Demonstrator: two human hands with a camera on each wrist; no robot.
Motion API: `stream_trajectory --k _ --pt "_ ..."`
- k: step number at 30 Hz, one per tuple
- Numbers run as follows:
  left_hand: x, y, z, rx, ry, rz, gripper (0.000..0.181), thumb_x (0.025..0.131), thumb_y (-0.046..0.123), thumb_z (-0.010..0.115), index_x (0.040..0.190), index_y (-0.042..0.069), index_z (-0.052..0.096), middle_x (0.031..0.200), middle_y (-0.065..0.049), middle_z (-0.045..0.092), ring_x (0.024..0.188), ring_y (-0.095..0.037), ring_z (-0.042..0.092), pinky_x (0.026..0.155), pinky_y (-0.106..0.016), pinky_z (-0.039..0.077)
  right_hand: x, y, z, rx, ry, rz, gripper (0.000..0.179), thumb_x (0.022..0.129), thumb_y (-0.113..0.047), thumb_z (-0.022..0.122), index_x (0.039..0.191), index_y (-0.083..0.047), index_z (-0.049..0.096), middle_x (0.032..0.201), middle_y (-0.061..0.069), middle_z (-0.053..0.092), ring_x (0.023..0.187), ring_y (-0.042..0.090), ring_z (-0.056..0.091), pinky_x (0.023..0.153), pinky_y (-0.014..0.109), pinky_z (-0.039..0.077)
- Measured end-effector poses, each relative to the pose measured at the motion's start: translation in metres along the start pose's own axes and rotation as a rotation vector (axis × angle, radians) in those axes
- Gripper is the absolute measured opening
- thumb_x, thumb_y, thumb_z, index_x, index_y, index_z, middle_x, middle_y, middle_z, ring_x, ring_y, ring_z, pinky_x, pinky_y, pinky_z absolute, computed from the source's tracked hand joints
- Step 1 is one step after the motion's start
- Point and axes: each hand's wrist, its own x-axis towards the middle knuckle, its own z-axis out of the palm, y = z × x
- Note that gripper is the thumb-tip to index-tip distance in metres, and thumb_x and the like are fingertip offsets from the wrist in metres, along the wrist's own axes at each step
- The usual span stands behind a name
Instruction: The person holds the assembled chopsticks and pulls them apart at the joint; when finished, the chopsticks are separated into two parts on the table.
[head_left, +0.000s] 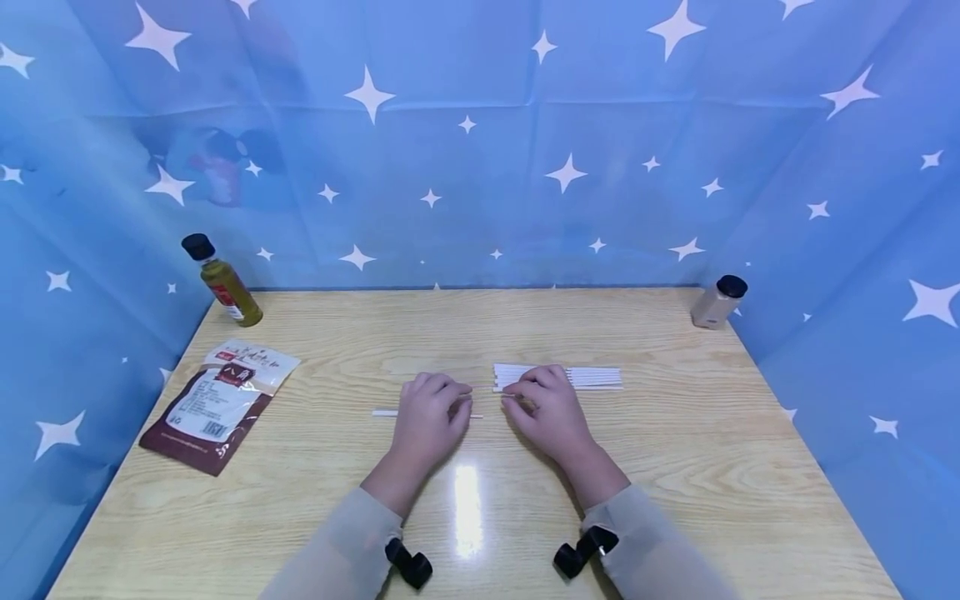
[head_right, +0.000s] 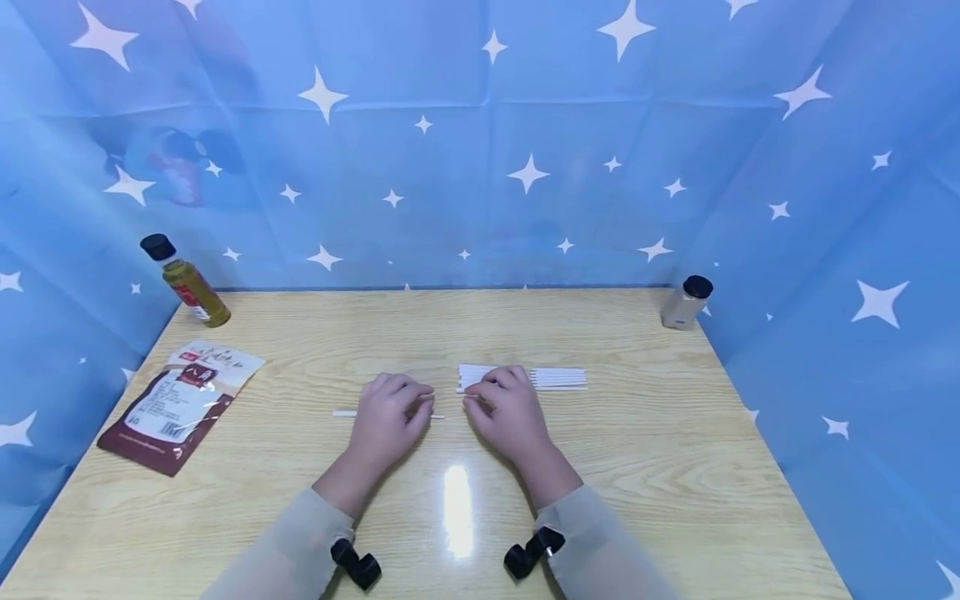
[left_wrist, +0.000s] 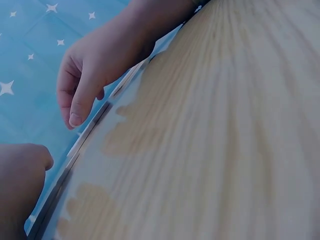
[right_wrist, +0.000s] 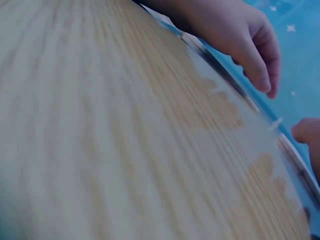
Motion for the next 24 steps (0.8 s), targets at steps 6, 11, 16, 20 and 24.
stream_trajectory --k 6,11,16,20,24 --pt "-0.007 -0.016 -0.016 0.031 0.009 0.0 0.011 0.088 0.015 0.082 0.099 0.013 0.083 0.094 -0.002 0.075 0.09 -0.026 0.065 0.079 -0.047 0.05 0.007 -0.014 0.014 0.021 -0.025 -0.033 0.008 0.087 -0.018 0.084 0.092 -0.013 0.084 0.094 0.003 0.072 0.092 0.028 0.06 0.084 0.044 0.051" --pt "-0.016 -0.029 -0.028 0.045 0.017 -0.025 0.009 0.09 0.015 0.081 0.098 0.012 0.083 0.093 -0.002 0.075 0.09 -0.028 0.065 0.077 -0.047 0.049 0.011 -0.028 0.024 0.042 -0.09 -0.033 0.009 0.089 -0.022 0.084 0.094 -0.015 0.084 0.095 -0.001 0.071 0.091 0.023 0.059 0.082 0.039 0.051" --pt "-0.022 -0.036 -0.04 0.066 -0.011 -0.072 0.007 0.092 0.012 0.08 0.099 0.012 0.083 0.096 -0.004 0.076 0.093 -0.03 0.066 0.08 -0.048 0.05 0.014 -0.04 0.03 0.052 -0.169 -0.022 0.008 0.091 -0.022 0.085 0.096 -0.017 0.084 0.095 -0.004 0.068 0.089 0.018 0.055 0.077 0.034 0.05" --pt "-0.028 -0.043 -0.05 0.074 -0.038 -0.105 0.009 0.092 0.013 0.081 0.1 0.01 0.082 0.098 -0.005 0.075 0.097 -0.031 0.066 0.084 -0.051 0.051 0.014 -0.043 0.033 0.041 -0.198 -0.025 0.008 0.09 -0.022 0.086 0.098 -0.019 0.084 0.095 -0.006 0.067 0.089 0.016 0.056 0.076 0.032 0.051" --pt "-0.034 -0.051 -0.057 0.031 -0.075 -0.146 0.016 0.088 0.016 0.082 0.103 0.009 0.081 0.099 -0.004 0.073 0.098 -0.03 0.064 0.085 -0.05 0.049 0.012 -0.044 0.035 0.039 -0.199 -0.041 0.008 0.089 -0.018 0.087 0.097 -0.018 0.085 0.093 -0.006 0.068 0.086 0.016 0.057 0.075 0.033 0.051"
